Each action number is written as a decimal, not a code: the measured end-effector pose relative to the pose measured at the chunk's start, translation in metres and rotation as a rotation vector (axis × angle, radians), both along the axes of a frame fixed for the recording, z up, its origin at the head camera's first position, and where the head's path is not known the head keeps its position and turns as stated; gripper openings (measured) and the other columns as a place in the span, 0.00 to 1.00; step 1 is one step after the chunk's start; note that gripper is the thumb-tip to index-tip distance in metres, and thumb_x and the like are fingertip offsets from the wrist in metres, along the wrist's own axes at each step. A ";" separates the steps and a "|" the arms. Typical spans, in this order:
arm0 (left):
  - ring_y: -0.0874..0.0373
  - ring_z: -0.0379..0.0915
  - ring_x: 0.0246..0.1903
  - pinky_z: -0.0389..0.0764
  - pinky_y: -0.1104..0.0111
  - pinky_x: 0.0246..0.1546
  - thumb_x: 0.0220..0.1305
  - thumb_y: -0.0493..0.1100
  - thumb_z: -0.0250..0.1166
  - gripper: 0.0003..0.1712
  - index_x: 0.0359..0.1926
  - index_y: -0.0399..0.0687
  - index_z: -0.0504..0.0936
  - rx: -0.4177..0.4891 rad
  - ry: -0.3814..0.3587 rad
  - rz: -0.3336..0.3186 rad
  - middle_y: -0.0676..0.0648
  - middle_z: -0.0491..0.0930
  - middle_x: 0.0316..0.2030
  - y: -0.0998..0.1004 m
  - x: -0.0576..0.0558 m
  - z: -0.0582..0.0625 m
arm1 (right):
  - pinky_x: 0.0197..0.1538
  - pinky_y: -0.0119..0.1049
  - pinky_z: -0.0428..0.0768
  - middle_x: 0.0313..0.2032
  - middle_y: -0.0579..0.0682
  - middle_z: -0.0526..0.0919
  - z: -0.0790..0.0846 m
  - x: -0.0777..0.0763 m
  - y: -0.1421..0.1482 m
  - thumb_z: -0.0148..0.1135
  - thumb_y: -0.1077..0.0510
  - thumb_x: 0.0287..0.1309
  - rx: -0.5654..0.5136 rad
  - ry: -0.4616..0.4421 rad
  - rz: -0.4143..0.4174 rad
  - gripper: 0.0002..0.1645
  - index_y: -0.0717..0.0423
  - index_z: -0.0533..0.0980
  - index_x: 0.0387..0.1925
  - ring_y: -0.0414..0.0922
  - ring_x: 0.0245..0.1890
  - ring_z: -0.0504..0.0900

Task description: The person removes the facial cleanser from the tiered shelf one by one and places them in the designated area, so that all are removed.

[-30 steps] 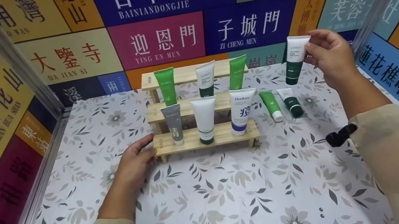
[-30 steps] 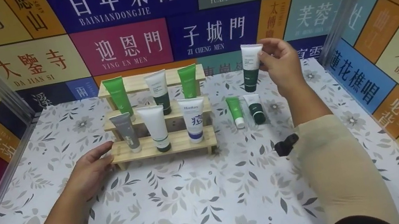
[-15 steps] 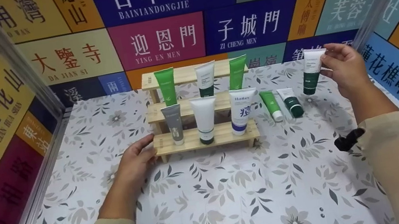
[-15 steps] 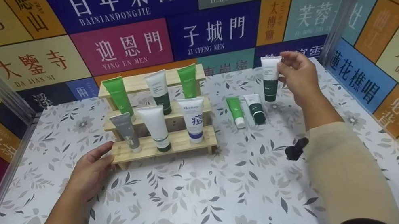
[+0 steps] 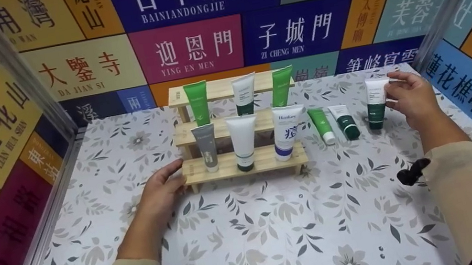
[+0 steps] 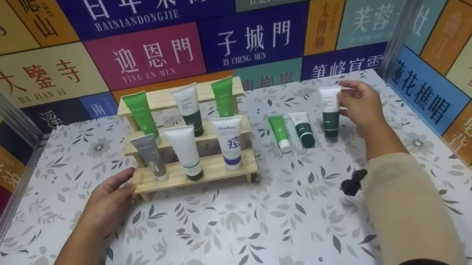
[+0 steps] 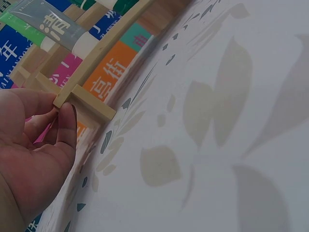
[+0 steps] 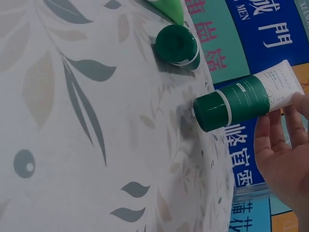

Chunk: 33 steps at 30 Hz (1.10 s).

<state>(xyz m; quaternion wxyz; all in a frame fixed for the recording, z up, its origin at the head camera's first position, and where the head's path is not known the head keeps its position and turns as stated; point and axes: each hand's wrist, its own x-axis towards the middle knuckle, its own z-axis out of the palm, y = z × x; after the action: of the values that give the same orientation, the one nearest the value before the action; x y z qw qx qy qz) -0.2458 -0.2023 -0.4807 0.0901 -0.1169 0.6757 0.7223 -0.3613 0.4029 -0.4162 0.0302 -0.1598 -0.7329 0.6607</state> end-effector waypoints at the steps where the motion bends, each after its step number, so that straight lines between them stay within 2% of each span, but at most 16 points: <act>1: 0.60 0.81 0.58 0.81 0.70 0.55 0.77 0.38 0.61 0.30 0.77 0.52 0.74 0.003 0.003 0.002 0.48 0.77 0.72 0.000 0.000 0.000 | 0.49 0.27 0.86 0.56 0.36 0.80 -0.003 0.000 0.001 0.63 0.52 0.76 0.008 -0.005 -0.002 0.27 0.35 0.73 0.72 0.41 0.58 0.80; 7: 0.62 0.83 0.53 0.82 0.73 0.51 0.77 0.35 0.60 0.29 0.77 0.46 0.73 0.012 0.033 0.002 0.43 0.76 0.72 -0.001 -0.001 -0.003 | 0.50 0.30 0.85 0.54 0.36 0.80 -0.019 -0.009 0.004 0.62 0.52 0.77 -0.002 -0.011 -0.011 0.31 0.39 0.71 0.77 0.39 0.53 0.81; 13: 0.62 0.83 0.53 0.82 0.73 0.51 0.77 0.35 0.61 0.30 0.77 0.46 0.73 0.010 0.033 -0.003 0.42 0.77 0.72 0.000 0.000 -0.004 | 0.47 0.28 0.85 0.51 0.35 0.81 -0.031 -0.020 0.001 0.64 0.51 0.75 0.011 -0.042 -0.062 0.29 0.40 0.73 0.74 0.37 0.50 0.82; 18: 0.62 0.84 0.52 0.82 0.73 0.50 0.77 0.35 0.61 0.29 0.76 0.46 0.73 0.012 0.049 -0.004 0.41 0.78 0.71 0.000 -0.001 -0.004 | 0.48 0.28 0.82 0.47 0.32 0.80 -0.040 -0.031 -0.004 0.64 0.44 0.75 0.123 -0.120 -0.098 0.31 0.40 0.73 0.75 0.35 0.49 0.80; 22: 0.61 0.84 0.52 0.82 0.73 0.50 0.77 0.35 0.61 0.30 0.76 0.45 0.73 0.017 0.057 -0.011 0.40 0.78 0.71 0.000 -0.001 -0.004 | 0.49 0.29 0.80 0.46 0.32 0.79 -0.043 -0.037 -0.007 0.63 0.43 0.75 0.186 -0.184 -0.127 0.30 0.40 0.74 0.74 0.35 0.49 0.78; 27: 0.61 0.85 0.52 0.83 0.73 0.50 0.77 0.35 0.61 0.30 0.76 0.46 0.73 0.020 0.054 -0.007 0.41 0.77 0.71 0.000 -0.001 -0.003 | 0.47 0.28 0.80 0.46 0.34 0.78 -0.045 -0.043 -0.011 0.63 0.44 0.74 0.231 -0.208 -0.130 0.29 0.42 0.76 0.73 0.35 0.47 0.77; 33: 0.62 0.84 0.48 0.82 0.71 0.49 0.76 0.34 0.61 0.30 0.76 0.45 0.73 0.015 0.067 -0.011 0.40 0.77 0.71 -0.002 -0.001 -0.003 | 0.50 0.29 0.78 0.49 0.35 0.78 -0.048 -0.044 -0.015 0.65 0.45 0.73 0.225 -0.218 -0.125 0.29 0.44 0.77 0.72 0.34 0.48 0.77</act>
<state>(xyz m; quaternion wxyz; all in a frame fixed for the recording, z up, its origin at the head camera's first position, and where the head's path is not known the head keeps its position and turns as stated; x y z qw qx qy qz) -0.2465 -0.2039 -0.4840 0.0722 -0.0881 0.6735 0.7304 -0.4056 0.3880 -0.4644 0.0094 -0.2716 -0.7898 0.5498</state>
